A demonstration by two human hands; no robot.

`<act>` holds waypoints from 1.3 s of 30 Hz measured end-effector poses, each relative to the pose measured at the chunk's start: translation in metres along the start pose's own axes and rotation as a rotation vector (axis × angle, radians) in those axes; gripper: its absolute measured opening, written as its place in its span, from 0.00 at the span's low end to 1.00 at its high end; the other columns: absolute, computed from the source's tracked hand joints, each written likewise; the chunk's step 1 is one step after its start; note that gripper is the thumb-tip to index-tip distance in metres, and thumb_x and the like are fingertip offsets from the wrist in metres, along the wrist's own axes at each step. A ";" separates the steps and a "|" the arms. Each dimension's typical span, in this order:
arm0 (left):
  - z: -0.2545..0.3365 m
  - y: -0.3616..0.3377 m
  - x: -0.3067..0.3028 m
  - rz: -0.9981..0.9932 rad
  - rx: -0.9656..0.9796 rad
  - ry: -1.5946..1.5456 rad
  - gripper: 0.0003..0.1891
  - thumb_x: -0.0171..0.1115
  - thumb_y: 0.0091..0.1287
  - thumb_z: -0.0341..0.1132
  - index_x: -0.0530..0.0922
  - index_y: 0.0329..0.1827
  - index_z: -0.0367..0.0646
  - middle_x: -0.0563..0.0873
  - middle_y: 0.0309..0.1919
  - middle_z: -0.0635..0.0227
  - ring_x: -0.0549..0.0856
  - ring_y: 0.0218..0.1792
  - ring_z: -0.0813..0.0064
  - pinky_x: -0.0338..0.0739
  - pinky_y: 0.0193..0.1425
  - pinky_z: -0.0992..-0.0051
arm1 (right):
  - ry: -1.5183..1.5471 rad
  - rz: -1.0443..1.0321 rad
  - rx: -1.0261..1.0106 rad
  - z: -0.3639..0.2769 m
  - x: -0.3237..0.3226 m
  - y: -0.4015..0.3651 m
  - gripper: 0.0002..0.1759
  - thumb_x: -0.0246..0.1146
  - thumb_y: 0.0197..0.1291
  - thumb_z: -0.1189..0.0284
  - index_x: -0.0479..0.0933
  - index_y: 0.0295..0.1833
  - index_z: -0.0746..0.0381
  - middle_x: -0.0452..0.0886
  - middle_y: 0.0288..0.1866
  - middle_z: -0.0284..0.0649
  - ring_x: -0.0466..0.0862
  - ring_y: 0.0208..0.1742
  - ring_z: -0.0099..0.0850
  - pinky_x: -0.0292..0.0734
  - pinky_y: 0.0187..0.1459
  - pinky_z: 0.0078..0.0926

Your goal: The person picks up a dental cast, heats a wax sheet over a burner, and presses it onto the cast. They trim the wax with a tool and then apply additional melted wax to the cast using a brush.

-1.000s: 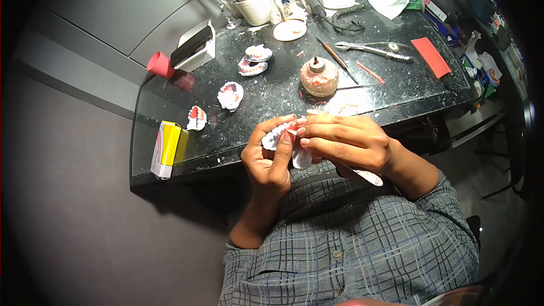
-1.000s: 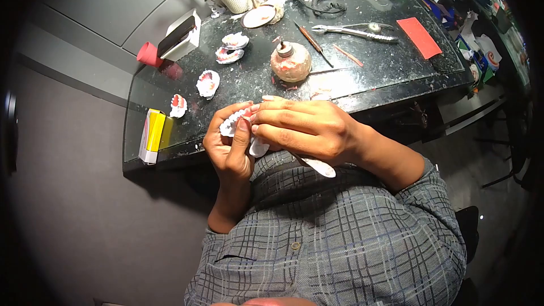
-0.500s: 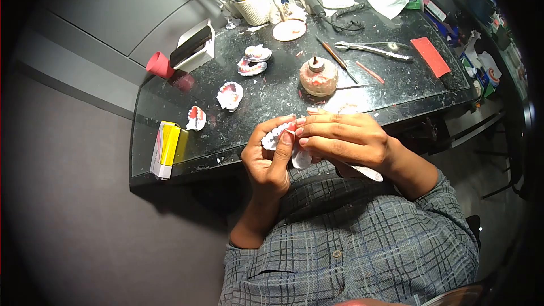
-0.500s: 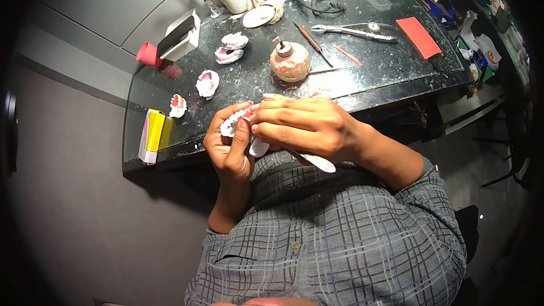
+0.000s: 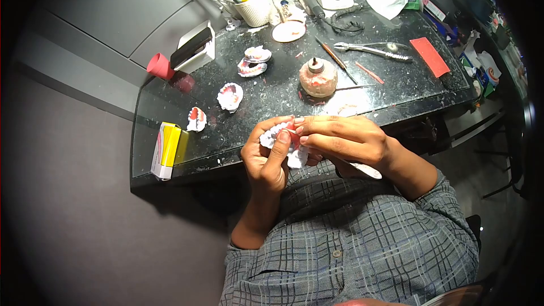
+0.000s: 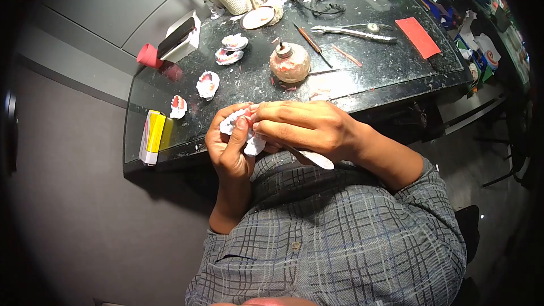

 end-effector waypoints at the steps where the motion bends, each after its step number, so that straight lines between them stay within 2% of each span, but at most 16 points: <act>1: -0.001 0.000 0.000 -0.003 -0.005 -0.009 0.12 0.61 0.75 0.26 0.80 0.57 0.29 0.88 0.49 0.56 0.87 0.50 0.75 0.79 0.60 0.74 | 0.000 0.000 0.000 0.001 0.001 -0.001 0.20 0.71 0.56 0.75 0.81 0.54 0.71 0.85 0.53 0.52 0.90 0.50 0.44 0.91 0.43 0.35; 7: -0.001 0.001 -0.002 0.010 0.005 0.014 0.12 0.61 0.75 0.26 0.80 0.57 0.29 0.89 0.49 0.56 0.87 0.49 0.74 0.80 0.59 0.74 | -0.001 0.005 0.038 0.005 0.003 -0.004 0.21 0.71 0.56 0.75 0.81 0.55 0.71 0.85 0.55 0.54 0.90 0.50 0.45 0.91 0.42 0.35; 12: 0.003 0.000 -0.002 0.031 0.055 0.125 0.12 0.61 0.75 0.25 0.79 0.57 0.28 0.89 0.49 0.55 0.87 0.49 0.74 0.80 0.59 0.74 | -0.046 0.022 0.041 0.005 0.008 -0.003 0.22 0.72 0.55 0.75 0.80 0.55 0.71 0.85 0.54 0.54 0.90 0.51 0.46 0.90 0.46 0.36; 14: 0.013 -0.002 0.002 0.072 0.162 0.303 0.13 0.61 0.75 0.24 0.79 0.58 0.27 0.89 0.49 0.55 0.87 0.50 0.74 0.81 0.59 0.74 | -0.078 0.035 0.054 0.002 0.008 0.000 0.21 0.72 0.55 0.76 0.80 0.55 0.72 0.85 0.54 0.55 0.90 0.51 0.47 0.90 0.47 0.37; 19: 0.015 -0.004 0.000 0.123 0.237 0.403 0.13 0.61 0.75 0.24 0.79 0.59 0.26 0.88 0.49 0.55 0.87 0.50 0.74 0.82 0.58 0.74 | -0.087 0.073 0.103 0.002 0.013 -0.003 0.19 0.71 0.57 0.77 0.80 0.53 0.73 0.85 0.54 0.55 0.90 0.52 0.48 0.89 0.49 0.39; 23: 0.022 -0.008 0.001 0.202 0.317 0.548 0.11 0.62 0.74 0.23 0.80 0.56 0.26 0.88 0.47 0.56 0.87 0.48 0.74 0.83 0.56 0.74 | -0.083 0.114 0.116 -0.001 0.017 -0.002 0.19 0.70 0.58 0.78 0.79 0.54 0.73 0.84 0.55 0.56 0.90 0.53 0.47 0.90 0.47 0.36; 30: 0.020 -0.007 0.000 0.245 0.323 0.476 0.11 0.62 0.74 0.23 0.80 0.57 0.26 0.88 0.48 0.55 0.87 0.47 0.74 0.83 0.55 0.74 | -0.064 0.137 0.132 0.004 0.022 -0.010 0.21 0.70 0.59 0.80 0.77 0.58 0.74 0.83 0.58 0.59 0.89 0.53 0.47 0.91 0.44 0.34; 39: 0.024 -0.012 0.004 0.297 0.437 0.607 0.13 0.61 0.75 0.24 0.79 0.58 0.26 0.88 0.50 0.52 0.88 0.49 0.71 0.83 0.56 0.72 | -0.113 0.218 0.131 -0.002 0.022 -0.005 0.19 0.70 0.57 0.84 0.78 0.55 0.75 0.84 0.56 0.59 0.89 0.54 0.49 0.91 0.46 0.35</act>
Point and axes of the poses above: each hand's wrist, its own y-axis towards the middle knuckle, its own x-axis out of the palm, z = x × y, the point moved 9 cm from there along y, towards the middle knuckle
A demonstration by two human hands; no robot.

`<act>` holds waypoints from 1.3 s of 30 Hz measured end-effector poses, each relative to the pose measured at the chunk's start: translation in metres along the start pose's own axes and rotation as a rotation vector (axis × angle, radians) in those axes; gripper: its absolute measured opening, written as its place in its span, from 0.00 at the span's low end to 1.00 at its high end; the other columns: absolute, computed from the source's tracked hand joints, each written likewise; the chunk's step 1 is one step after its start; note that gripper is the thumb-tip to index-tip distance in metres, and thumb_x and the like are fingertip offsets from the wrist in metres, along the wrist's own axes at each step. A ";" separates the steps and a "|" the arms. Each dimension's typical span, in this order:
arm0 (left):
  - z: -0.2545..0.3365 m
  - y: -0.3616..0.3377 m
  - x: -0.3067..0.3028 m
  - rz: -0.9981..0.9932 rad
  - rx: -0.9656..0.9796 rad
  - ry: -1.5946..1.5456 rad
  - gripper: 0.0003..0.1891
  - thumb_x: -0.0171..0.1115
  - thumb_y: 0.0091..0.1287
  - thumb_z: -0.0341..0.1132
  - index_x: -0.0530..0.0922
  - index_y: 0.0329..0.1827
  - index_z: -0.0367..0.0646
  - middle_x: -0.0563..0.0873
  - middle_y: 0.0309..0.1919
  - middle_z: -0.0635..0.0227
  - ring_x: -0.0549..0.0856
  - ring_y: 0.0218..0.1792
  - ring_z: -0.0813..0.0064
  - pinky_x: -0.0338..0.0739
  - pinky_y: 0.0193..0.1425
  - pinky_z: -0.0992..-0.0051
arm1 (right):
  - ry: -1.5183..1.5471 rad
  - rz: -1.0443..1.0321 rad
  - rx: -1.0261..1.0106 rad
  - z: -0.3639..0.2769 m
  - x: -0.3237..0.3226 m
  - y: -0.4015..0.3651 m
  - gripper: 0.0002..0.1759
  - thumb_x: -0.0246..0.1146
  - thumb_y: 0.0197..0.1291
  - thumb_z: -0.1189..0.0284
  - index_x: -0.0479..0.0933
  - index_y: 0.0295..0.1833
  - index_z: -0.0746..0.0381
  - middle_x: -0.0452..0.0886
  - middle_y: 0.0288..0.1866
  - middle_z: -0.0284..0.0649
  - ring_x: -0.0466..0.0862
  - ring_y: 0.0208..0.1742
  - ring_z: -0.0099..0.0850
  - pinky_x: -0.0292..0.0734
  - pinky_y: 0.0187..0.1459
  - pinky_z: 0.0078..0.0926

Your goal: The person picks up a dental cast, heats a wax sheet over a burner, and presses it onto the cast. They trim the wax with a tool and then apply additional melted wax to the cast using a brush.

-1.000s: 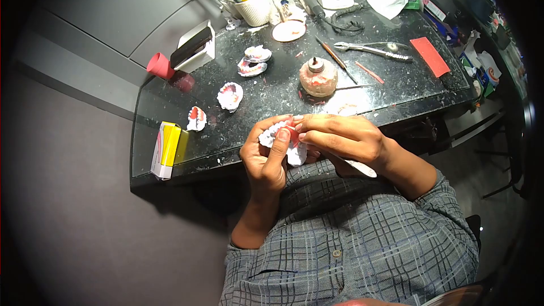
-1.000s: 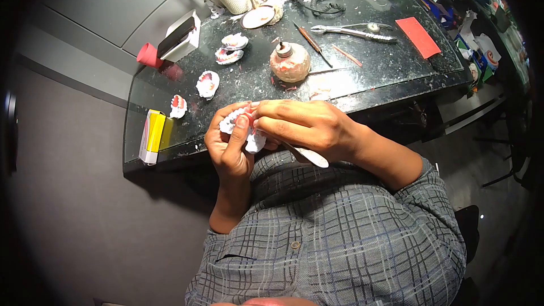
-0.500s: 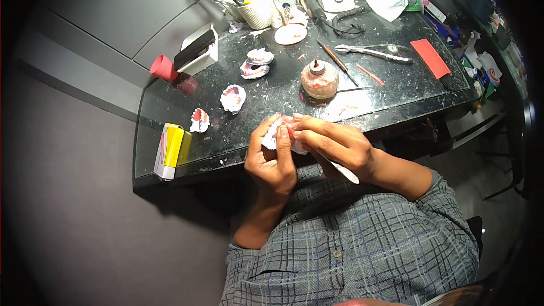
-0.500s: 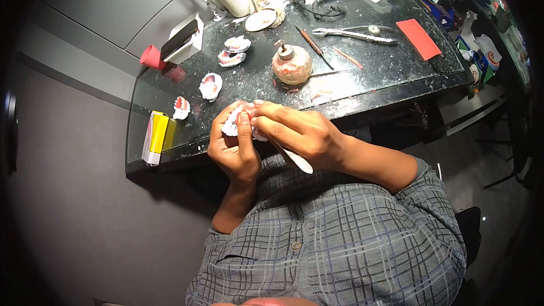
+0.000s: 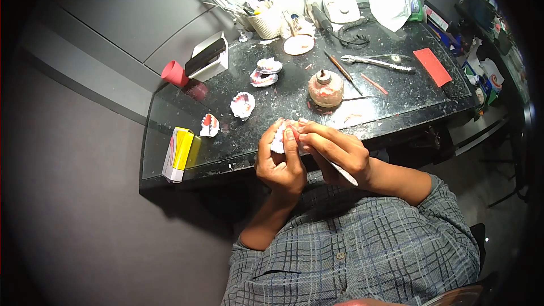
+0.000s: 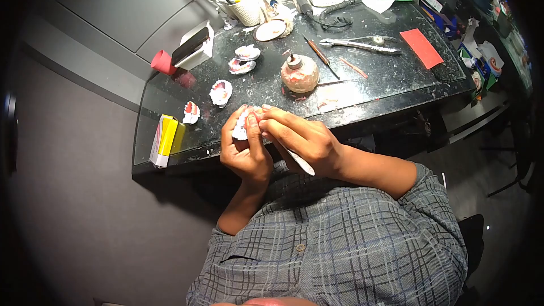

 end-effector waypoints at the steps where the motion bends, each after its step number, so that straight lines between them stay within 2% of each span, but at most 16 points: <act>1: 0.001 0.000 0.001 -0.001 0.003 0.000 0.13 0.61 0.75 0.24 0.79 0.58 0.26 0.88 0.50 0.52 0.88 0.49 0.71 0.83 0.56 0.72 | 0.004 0.013 0.005 0.000 0.000 0.000 0.19 0.70 0.57 0.85 0.78 0.55 0.75 0.84 0.55 0.59 0.89 0.53 0.49 0.91 0.45 0.34; 7: 0.000 0.001 0.004 0.031 -0.047 -0.067 0.13 0.61 0.75 0.24 0.78 0.58 0.25 0.88 0.47 0.53 0.88 0.48 0.71 0.83 0.56 0.72 | 0.001 0.039 0.022 0.000 -0.003 0.002 0.19 0.69 0.57 0.86 0.78 0.55 0.75 0.84 0.55 0.59 0.90 0.50 0.47 0.90 0.39 0.33; 13: -0.005 0.001 0.002 0.047 -0.050 -0.076 0.13 0.61 0.75 0.24 0.78 0.58 0.25 0.88 0.47 0.54 0.88 0.48 0.72 0.84 0.55 0.72 | 0.002 0.031 0.042 -0.001 -0.003 0.003 0.18 0.69 0.58 0.86 0.78 0.54 0.75 0.84 0.53 0.59 0.90 0.48 0.47 0.89 0.38 0.32; 16: -0.005 0.000 -0.001 0.050 0.038 0.015 0.13 0.62 0.74 0.24 0.79 0.58 0.26 0.89 0.47 0.53 0.89 0.47 0.69 0.85 0.53 0.71 | -0.001 0.034 0.019 -0.001 -0.002 0.003 0.17 0.68 0.59 0.86 0.78 0.54 0.75 0.84 0.52 0.58 0.90 0.47 0.47 0.89 0.38 0.32; 18: 0.016 -0.002 0.000 0.047 0.332 0.283 0.13 0.62 0.74 0.24 0.79 0.58 0.26 0.88 0.47 0.51 0.90 0.46 0.65 0.86 0.51 0.68 | 0.007 0.025 0.036 -0.002 -0.002 0.004 0.16 0.68 0.59 0.86 0.79 0.54 0.75 0.84 0.52 0.57 0.90 0.47 0.46 0.89 0.39 0.32; 21: 0.023 -0.001 -0.001 0.071 0.409 0.329 0.13 0.62 0.73 0.23 0.79 0.57 0.27 0.88 0.47 0.49 0.90 0.45 0.60 0.86 0.50 0.66 | 0.006 0.024 0.060 -0.003 -0.002 0.003 0.15 0.68 0.61 0.86 0.79 0.53 0.75 0.84 0.51 0.57 0.90 0.46 0.46 0.89 0.39 0.32; 28: 0.022 0.001 -0.001 0.076 0.383 0.329 0.12 0.62 0.73 0.23 0.79 0.57 0.26 0.88 0.47 0.48 0.90 0.44 0.60 0.86 0.50 0.65 | -0.012 0.050 0.069 -0.004 -0.002 0.004 0.14 0.68 0.61 0.85 0.79 0.52 0.75 0.84 0.49 0.56 0.90 0.44 0.45 0.88 0.38 0.32; 31: 0.019 0.000 -0.001 0.075 0.391 0.345 0.13 0.62 0.73 0.23 0.79 0.57 0.26 0.88 0.46 0.49 0.90 0.44 0.63 0.86 0.50 0.68 | -0.026 0.051 0.073 -0.004 -0.001 0.002 0.14 0.68 0.61 0.85 0.79 0.52 0.75 0.84 0.48 0.56 0.90 0.44 0.45 0.88 0.38 0.32; 36: -0.010 0.000 -0.005 0.062 0.125 0.137 0.12 0.60 0.75 0.23 0.79 0.58 0.26 0.88 0.47 0.53 0.89 0.46 0.72 0.86 0.49 0.72 | -0.010 0.044 0.097 0.000 0.000 -0.002 0.13 0.68 0.61 0.85 0.79 0.51 0.75 0.84 0.48 0.55 0.90 0.43 0.45 0.87 0.38 0.32; 39: -0.007 0.004 -0.006 0.064 0.094 0.121 0.12 0.60 0.75 0.23 0.79 0.58 0.26 0.89 0.47 0.54 0.88 0.46 0.73 0.86 0.51 0.73 | 0.017 0.079 0.098 0.004 -0.008 0.001 0.12 0.68 0.62 0.85 0.79 0.51 0.74 0.84 0.49 0.55 0.89 0.43 0.45 0.87 0.40 0.31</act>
Point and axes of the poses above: each hand's wrist, its own y-axis towards the middle knuckle, its own x-axis out of the palm, z = x × y, the point moved 9 cm from there along y, towards the middle knuckle
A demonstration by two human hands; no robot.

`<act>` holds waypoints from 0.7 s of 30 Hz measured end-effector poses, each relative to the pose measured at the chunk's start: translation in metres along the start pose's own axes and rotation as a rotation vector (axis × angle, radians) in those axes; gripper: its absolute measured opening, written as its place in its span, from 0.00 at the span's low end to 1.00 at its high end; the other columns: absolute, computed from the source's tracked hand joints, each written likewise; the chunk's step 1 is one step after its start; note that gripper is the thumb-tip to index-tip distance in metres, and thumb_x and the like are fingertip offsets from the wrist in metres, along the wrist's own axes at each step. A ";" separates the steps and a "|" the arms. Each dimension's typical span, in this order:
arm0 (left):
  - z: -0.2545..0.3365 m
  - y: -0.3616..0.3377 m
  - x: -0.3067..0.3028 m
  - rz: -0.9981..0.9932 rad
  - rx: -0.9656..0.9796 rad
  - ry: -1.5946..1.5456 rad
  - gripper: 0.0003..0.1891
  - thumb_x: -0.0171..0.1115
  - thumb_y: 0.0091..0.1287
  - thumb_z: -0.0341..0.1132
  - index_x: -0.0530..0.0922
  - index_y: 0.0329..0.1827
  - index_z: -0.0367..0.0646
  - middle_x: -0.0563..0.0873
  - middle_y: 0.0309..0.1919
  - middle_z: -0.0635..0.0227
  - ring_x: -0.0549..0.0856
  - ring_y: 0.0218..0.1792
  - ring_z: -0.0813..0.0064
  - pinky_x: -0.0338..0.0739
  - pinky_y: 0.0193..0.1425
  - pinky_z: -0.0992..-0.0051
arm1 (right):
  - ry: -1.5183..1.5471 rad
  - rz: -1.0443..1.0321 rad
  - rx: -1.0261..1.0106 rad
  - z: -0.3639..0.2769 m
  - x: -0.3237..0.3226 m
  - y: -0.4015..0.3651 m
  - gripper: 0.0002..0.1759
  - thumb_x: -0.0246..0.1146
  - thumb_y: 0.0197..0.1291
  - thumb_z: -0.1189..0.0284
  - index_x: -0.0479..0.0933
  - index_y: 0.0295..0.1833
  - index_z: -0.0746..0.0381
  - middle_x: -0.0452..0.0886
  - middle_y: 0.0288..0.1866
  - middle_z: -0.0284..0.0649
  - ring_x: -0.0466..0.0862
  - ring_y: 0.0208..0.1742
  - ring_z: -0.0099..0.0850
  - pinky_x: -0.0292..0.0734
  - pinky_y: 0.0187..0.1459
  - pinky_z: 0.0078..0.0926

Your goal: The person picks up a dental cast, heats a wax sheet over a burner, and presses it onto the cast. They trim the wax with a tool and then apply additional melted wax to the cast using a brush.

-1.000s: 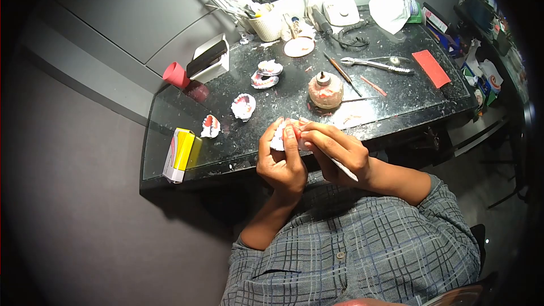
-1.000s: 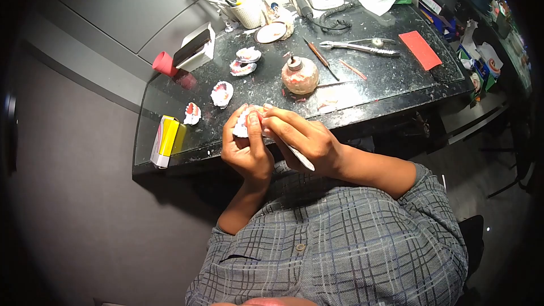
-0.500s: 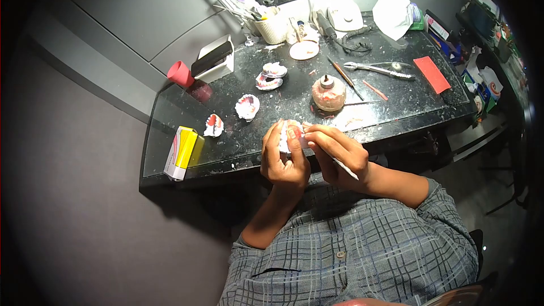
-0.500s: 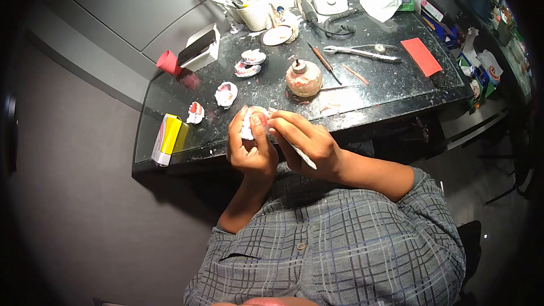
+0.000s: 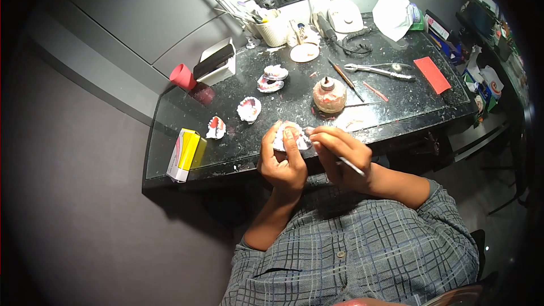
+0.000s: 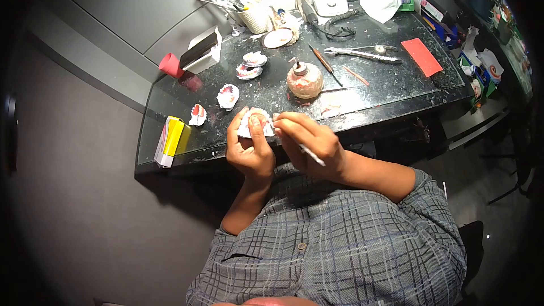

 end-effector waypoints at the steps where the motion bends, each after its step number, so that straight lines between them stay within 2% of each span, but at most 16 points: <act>1: 0.003 0.001 -0.001 0.000 0.002 0.001 0.12 0.60 0.75 0.23 0.79 0.58 0.26 0.89 0.47 0.54 0.88 0.46 0.73 0.86 0.51 0.73 | 0.017 0.035 -0.003 -0.001 -0.006 0.003 0.11 0.68 0.63 0.84 0.79 0.51 0.74 0.84 0.49 0.55 0.89 0.43 0.45 0.87 0.41 0.31; 3: -0.009 0.001 0.008 -0.117 -0.199 -0.233 0.13 0.61 0.74 0.23 0.79 0.58 0.26 0.88 0.47 0.55 0.88 0.47 0.73 0.84 0.54 0.74 | 0.017 0.031 0.126 0.007 -0.016 0.013 0.10 0.62 0.67 0.84 0.80 0.52 0.71 0.84 0.53 0.55 0.87 0.54 0.50 0.82 0.57 0.38; 4: -0.008 0.001 0.006 -0.119 -0.202 -0.234 0.13 0.61 0.74 0.23 0.79 0.58 0.26 0.88 0.47 0.55 0.88 0.47 0.73 0.84 0.54 0.74 | -0.010 0.018 0.164 0.013 -0.020 0.018 0.10 0.60 0.68 0.84 0.80 0.53 0.70 0.84 0.54 0.55 0.85 0.59 0.52 0.78 0.63 0.42; 5: -0.009 -0.002 0.011 -0.207 -0.235 -0.264 0.13 0.62 0.74 0.23 0.79 0.58 0.26 0.89 0.47 0.55 0.88 0.48 0.73 0.83 0.55 0.74 | -0.053 -0.059 0.161 0.015 -0.021 0.023 0.12 0.57 0.69 0.83 0.79 0.55 0.69 0.84 0.57 0.54 0.82 0.65 0.51 0.69 0.72 0.49; 6: -0.009 -0.005 0.018 -0.295 -0.266 -0.296 0.13 0.62 0.74 0.23 0.79 0.58 0.26 0.89 0.47 0.56 0.88 0.48 0.73 0.82 0.56 0.75 | -0.029 -0.086 0.148 0.019 -0.020 0.024 0.17 0.58 0.63 0.87 0.78 0.57 0.68 0.85 0.53 0.51 0.84 0.60 0.47 0.68 0.71 0.50; 7: -0.009 -0.007 0.022 -0.342 -0.255 -0.334 0.13 0.62 0.74 0.23 0.79 0.58 0.26 0.89 0.46 0.55 0.89 0.45 0.72 0.86 0.51 0.74 | -0.030 -0.149 0.186 0.019 -0.022 0.023 0.20 0.58 0.58 0.88 0.78 0.57 0.67 0.85 0.51 0.49 0.85 0.56 0.47 0.71 0.69 0.48; 8: -0.007 -0.009 0.021 -0.344 -0.258 -0.340 0.13 0.62 0.74 0.23 0.79 0.58 0.26 0.89 0.46 0.55 0.89 0.45 0.72 0.86 0.51 0.74 | -0.029 -0.211 0.225 0.018 -0.022 0.023 0.23 0.59 0.53 0.89 0.79 0.57 0.67 0.85 0.49 0.48 0.86 0.53 0.46 0.73 0.66 0.45; 10: -0.009 -0.018 0.031 -0.404 -0.504 -0.562 0.12 0.64 0.74 0.24 0.81 0.56 0.28 0.89 0.47 0.57 0.89 0.44 0.76 0.84 0.50 0.77 | -0.057 -0.252 0.280 0.020 -0.018 0.021 0.24 0.59 0.50 0.88 0.80 0.55 0.66 0.85 0.46 0.46 0.85 0.49 0.45 0.74 0.63 0.43; 11: -0.002 -0.015 0.031 -0.417 -0.485 -0.553 0.12 0.63 0.74 0.24 0.81 0.57 0.28 0.89 0.47 0.56 0.89 0.44 0.75 0.86 0.49 0.75 | -0.078 -0.290 0.333 0.023 -0.015 0.019 0.24 0.60 0.47 0.88 0.81 0.53 0.64 0.85 0.42 0.44 0.85 0.46 0.45 0.76 0.59 0.40; 12: -0.005 -0.017 0.030 -0.419 -0.488 -0.557 0.12 0.63 0.74 0.24 0.81 0.57 0.28 0.89 0.47 0.56 0.89 0.44 0.75 0.86 0.49 0.75 | -0.082 -0.292 0.337 0.025 -0.016 0.017 0.24 0.60 0.47 0.88 0.81 0.53 0.64 0.85 0.42 0.44 0.85 0.46 0.45 0.76 0.59 0.40; 14: -0.010 -0.019 0.030 -0.473 -0.368 -0.441 0.13 0.63 0.74 0.24 0.79 0.58 0.27 0.89 0.47 0.55 0.89 0.44 0.73 0.90 0.46 0.72 | 0.045 -0.353 0.376 0.033 -0.011 0.013 0.19 0.62 0.47 0.86 0.82 0.47 0.63 0.86 0.39 0.45 0.86 0.44 0.44 0.78 0.52 0.38; 15: -0.011 -0.019 0.031 -0.485 -0.388 -0.449 0.13 0.62 0.74 0.23 0.78 0.58 0.26 0.89 0.46 0.54 0.90 0.42 0.71 0.92 0.41 0.70 | 0.060 -0.287 0.402 0.035 -0.016 0.016 0.15 0.62 0.48 0.86 0.82 0.43 0.64 0.86 0.36 0.45 0.87 0.40 0.43 0.80 0.46 0.36; 18: -0.009 -0.019 0.031 -0.464 -0.503 -0.595 0.13 0.62 0.74 0.23 0.79 0.58 0.27 0.89 0.45 0.54 0.90 0.39 0.71 0.90 0.40 0.72 | 0.043 -0.258 0.457 0.041 -0.024 0.022 0.15 0.61 0.47 0.86 0.82 0.43 0.65 0.87 0.37 0.45 0.88 0.38 0.44 0.80 0.41 0.34; 19: -0.011 -0.018 0.031 -0.456 -0.481 -0.606 0.13 0.61 0.74 0.23 0.78 0.58 0.27 0.89 0.44 0.54 0.90 0.38 0.71 0.90 0.40 0.73 | 0.015 -0.299 0.505 0.046 -0.024 0.022 0.11 0.65 0.52 0.84 0.83 0.43 0.66 0.86 0.34 0.45 0.88 0.36 0.42 0.80 0.39 0.34; 20: -0.010 -0.018 0.030 -0.452 -0.482 -0.611 0.13 0.61 0.74 0.23 0.78 0.58 0.27 0.89 0.44 0.54 0.90 0.38 0.71 0.90 0.40 0.73 | 0.013 -0.304 0.503 0.043 -0.026 0.026 0.11 0.65 0.52 0.84 0.83 0.43 0.66 0.86 0.34 0.45 0.88 0.36 0.42 0.80 0.39 0.34; 21: -0.007 -0.019 0.031 -0.470 -0.486 -0.601 0.13 0.61 0.74 0.23 0.78 0.59 0.27 0.89 0.44 0.54 0.90 0.38 0.71 0.90 0.40 0.73 | 0.023 -0.399 0.619 0.045 -0.021 0.024 0.09 0.68 0.55 0.80 0.84 0.43 0.66 0.86 0.33 0.46 0.88 0.35 0.41 0.80 0.38 0.34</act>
Point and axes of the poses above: each hand's wrist, its own y-axis towards the middle knuckle, its own x-axis out of the palm, z = x × y, the point moved 9 cm from there along y, towards the middle knuckle
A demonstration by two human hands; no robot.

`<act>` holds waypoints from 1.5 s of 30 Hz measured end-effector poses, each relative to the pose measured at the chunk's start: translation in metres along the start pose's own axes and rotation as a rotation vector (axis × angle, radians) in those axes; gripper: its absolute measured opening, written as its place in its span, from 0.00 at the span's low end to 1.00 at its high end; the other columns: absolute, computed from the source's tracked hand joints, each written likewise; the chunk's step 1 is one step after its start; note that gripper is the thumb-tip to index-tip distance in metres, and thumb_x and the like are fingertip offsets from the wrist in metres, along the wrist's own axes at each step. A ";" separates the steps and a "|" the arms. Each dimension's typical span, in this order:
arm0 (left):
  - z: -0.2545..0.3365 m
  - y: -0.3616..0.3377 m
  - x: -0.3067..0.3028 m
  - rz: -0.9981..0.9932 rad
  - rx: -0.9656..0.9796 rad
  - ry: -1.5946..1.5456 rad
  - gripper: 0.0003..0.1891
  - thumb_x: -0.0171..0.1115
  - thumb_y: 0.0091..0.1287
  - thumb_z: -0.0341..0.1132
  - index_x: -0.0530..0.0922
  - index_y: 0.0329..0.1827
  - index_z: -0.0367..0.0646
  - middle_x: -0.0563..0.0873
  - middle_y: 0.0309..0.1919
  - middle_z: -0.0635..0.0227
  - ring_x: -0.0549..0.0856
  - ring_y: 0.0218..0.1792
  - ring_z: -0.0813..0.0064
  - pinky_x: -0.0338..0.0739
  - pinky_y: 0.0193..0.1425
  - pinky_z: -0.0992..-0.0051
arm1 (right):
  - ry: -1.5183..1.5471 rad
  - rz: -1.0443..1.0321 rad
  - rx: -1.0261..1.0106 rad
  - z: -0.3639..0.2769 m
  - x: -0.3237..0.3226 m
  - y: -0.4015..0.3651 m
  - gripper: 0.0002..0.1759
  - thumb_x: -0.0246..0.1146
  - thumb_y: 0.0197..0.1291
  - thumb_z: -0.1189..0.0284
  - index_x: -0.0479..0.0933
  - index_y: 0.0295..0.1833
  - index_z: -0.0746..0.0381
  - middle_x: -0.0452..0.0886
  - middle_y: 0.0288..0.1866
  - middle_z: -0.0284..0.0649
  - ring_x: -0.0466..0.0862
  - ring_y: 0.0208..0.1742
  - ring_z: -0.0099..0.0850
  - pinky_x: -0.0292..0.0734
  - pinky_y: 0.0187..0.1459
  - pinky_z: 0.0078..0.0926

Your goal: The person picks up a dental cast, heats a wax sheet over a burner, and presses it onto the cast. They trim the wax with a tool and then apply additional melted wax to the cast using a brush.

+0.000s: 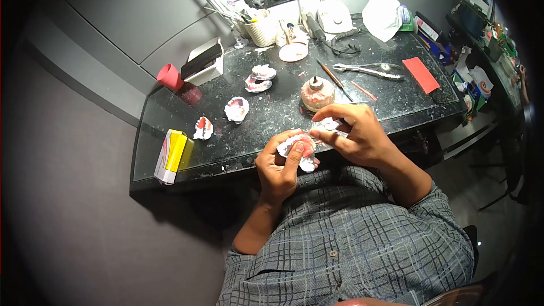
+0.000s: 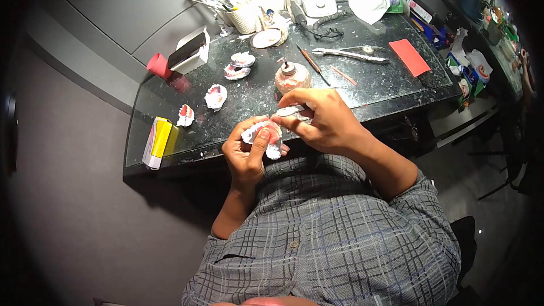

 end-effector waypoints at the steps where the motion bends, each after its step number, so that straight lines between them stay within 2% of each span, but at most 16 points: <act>1: 0.000 0.000 0.002 -0.014 -0.011 0.011 0.13 0.61 0.74 0.23 0.78 0.59 0.27 0.89 0.44 0.54 0.90 0.39 0.70 0.90 0.40 0.72 | 0.003 -0.093 0.115 0.006 0.006 -0.001 0.09 0.71 0.57 0.77 0.84 0.44 0.66 0.86 0.32 0.47 0.88 0.33 0.41 0.80 0.37 0.34; 3: -0.003 0.000 0.001 -0.028 0.058 0.101 0.14 0.61 0.74 0.23 0.77 0.61 0.28 0.88 0.45 0.54 0.90 0.40 0.70 0.90 0.41 0.72 | 0.028 -0.005 -0.197 0.011 0.014 -0.004 0.11 0.74 0.62 0.71 0.84 0.44 0.67 0.83 0.28 0.45 0.83 0.27 0.29 0.77 0.32 0.29; 6: 0.004 0.001 0.004 -0.015 0.114 0.133 0.18 0.61 0.74 0.24 0.73 0.65 0.30 0.87 0.46 0.52 0.91 0.38 0.68 0.91 0.40 0.69 | 0.017 0.023 -0.228 0.003 0.008 -0.005 0.12 0.74 0.63 0.70 0.84 0.43 0.68 0.83 0.27 0.44 0.80 0.25 0.25 0.76 0.30 0.27; 9: 0.005 0.004 -0.002 0.011 0.108 0.061 0.23 0.61 0.74 0.24 0.67 0.71 0.32 0.87 0.45 0.51 0.91 0.35 0.66 0.92 0.38 0.66 | 0.041 -0.056 0.119 0.015 0.000 0.002 0.12 0.73 0.63 0.70 0.84 0.43 0.68 0.84 0.28 0.45 0.80 0.22 0.26 0.75 0.28 0.27; 12: 0.000 0.005 -0.007 -0.003 0.110 0.102 0.24 0.60 0.75 0.25 0.65 0.71 0.33 0.87 0.45 0.50 0.90 0.34 0.66 0.91 0.39 0.67 | -0.038 -0.119 0.051 -0.002 -0.001 0.012 0.13 0.75 0.61 0.70 0.85 0.45 0.67 0.83 0.28 0.45 0.81 0.26 0.29 0.76 0.31 0.28; 13: 0.004 0.002 0.001 -0.032 0.048 0.054 0.25 0.59 0.75 0.23 0.64 0.73 0.33 0.85 0.51 0.49 0.89 0.45 0.69 0.89 0.47 0.71 | -0.062 -0.161 0.026 -0.004 0.005 0.012 0.13 0.76 0.60 0.70 0.85 0.46 0.66 0.83 0.28 0.45 0.82 0.27 0.31 0.77 0.32 0.29; 14: 0.007 0.003 0.005 -0.051 0.096 0.070 0.26 0.59 0.75 0.23 0.62 0.74 0.34 0.85 0.51 0.49 0.89 0.45 0.69 0.89 0.48 0.71 | 0.024 -0.190 -0.011 0.000 0.016 0.010 0.13 0.76 0.59 0.71 0.85 0.46 0.65 0.85 0.30 0.48 0.86 0.32 0.38 0.80 0.36 0.34; 15: 0.008 0.003 0.008 -0.068 0.138 0.086 0.27 0.59 0.74 0.22 0.61 0.74 0.35 0.85 0.51 0.49 0.89 0.45 0.69 0.89 0.49 0.71 | 0.014 -0.158 -0.141 -0.007 0.019 0.009 0.10 0.74 0.59 0.76 0.85 0.46 0.64 0.85 0.28 0.43 0.84 0.30 0.26 0.79 0.36 0.27; 21: 0.006 0.006 0.008 -0.090 0.119 0.078 0.26 0.59 0.74 0.21 0.61 0.72 0.36 0.85 0.50 0.50 0.90 0.43 0.67 0.90 0.46 0.68 | -0.080 -0.189 -0.094 0.002 0.015 0.011 0.08 0.75 0.58 0.78 0.84 0.42 0.65 0.84 0.27 0.43 0.83 0.30 0.23 0.78 0.34 0.28; 23: 0.000 0.008 0.007 -0.102 0.014 0.012 0.26 0.60 0.74 0.21 0.61 0.72 0.36 0.85 0.49 0.50 0.90 0.41 0.66 0.91 0.44 0.67 | -0.053 -0.114 -0.084 -0.003 -0.003 0.022 0.11 0.75 0.61 0.72 0.82 0.40 0.67 0.85 0.31 0.48 0.87 0.31 0.39 0.79 0.36 0.34; 25: -0.006 0.014 0.003 -0.112 0.031 0.006 0.25 0.60 0.74 0.22 0.61 0.71 0.35 0.86 0.48 0.51 0.90 0.38 0.65 0.91 0.42 0.67 | 0.034 0.063 -0.157 -0.003 -0.036 0.043 0.13 0.76 0.61 0.70 0.83 0.35 0.68 0.83 0.24 0.46 0.76 0.22 0.21 0.74 0.27 0.30; 27: -0.020 0.020 -0.003 -0.113 -0.002 -0.081 0.24 0.60 0.75 0.23 0.62 0.71 0.34 0.86 0.47 0.51 0.91 0.36 0.65 0.91 0.40 0.67 | -0.084 0.146 -0.169 -0.003 -0.062 0.075 0.10 0.73 0.64 0.68 0.86 0.38 0.66 0.84 0.23 0.45 0.79 0.22 0.23 0.75 0.29 0.27; 30: -0.019 0.024 -0.001 -0.135 0.014 -0.102 0.23 0.59 0.76 0.25 0.62 0.70 0.33 0.86 0.47 0.50 0.91 0.35 0.64 0.91 0.39 0.67 | -0.267 0.140 -0.119 0.018 -0.067 0.131 0.12 0.70 0.66 0.65 0.89 0.43 0.63 0.88 0.31 0.47 0.86 0.31 0.35 0.79 0.37 0.36; 37: -0.020 0.025 -0.008 -0.122 0.050 -0.066 0.18 0.57 0.79 0.28 0.67 0.66 0.32 0.86 0.49 0.44 0.91 0.34 0.60 0.92 0.39 0.65 | -0.393 0.132 -0.151 0.043 -0.073 0.175 0.14 0.72 0.63 0.61 0.90 0.45 0.61 0.90 0.36 0.46 0.90 0.39 0.38 0.83 0.48 0.31; 43: -0.020 0.025 -0.013 -0.031 0.043 -0.120 0.12 0.56 0.80 0.31 0.74 0.59 0.31 0.86 0.52 0.47 0.92 0.42 0.60 0.92 0.46 0.64 | -0.228 0.050 0.004 0.062 -0.119 0.100 0.20 0.76 0.60 0.60 0.82 0.29 0.67 0.79 0.22 0.41 0.73 0.27 0.24 0.70 0.29 0.31; 45: -0.021 0.025 -0.016 0.012 0.075 -0.109 0.11 0.56 0.79 0.29 0.75 0.58 0.30 0.87 0.51 0.47 0.92 0.45 0.61 0.90 0.52 0.62 | -0.398 -0.049 0.144 0.084 -0.115 0.069 0.21 0.80 0.55 0.62 0.82 0.29 0.69 0.80 0.22 0.47 0.77 0.25 0.30 0.73 0.30 0.34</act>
Point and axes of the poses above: each hand's wrist, its own y-axis towards the middle knuckle, its own x-axis out of the palm, z = x × y, the point moved 9 cm from there along y, towards the middle knuckle
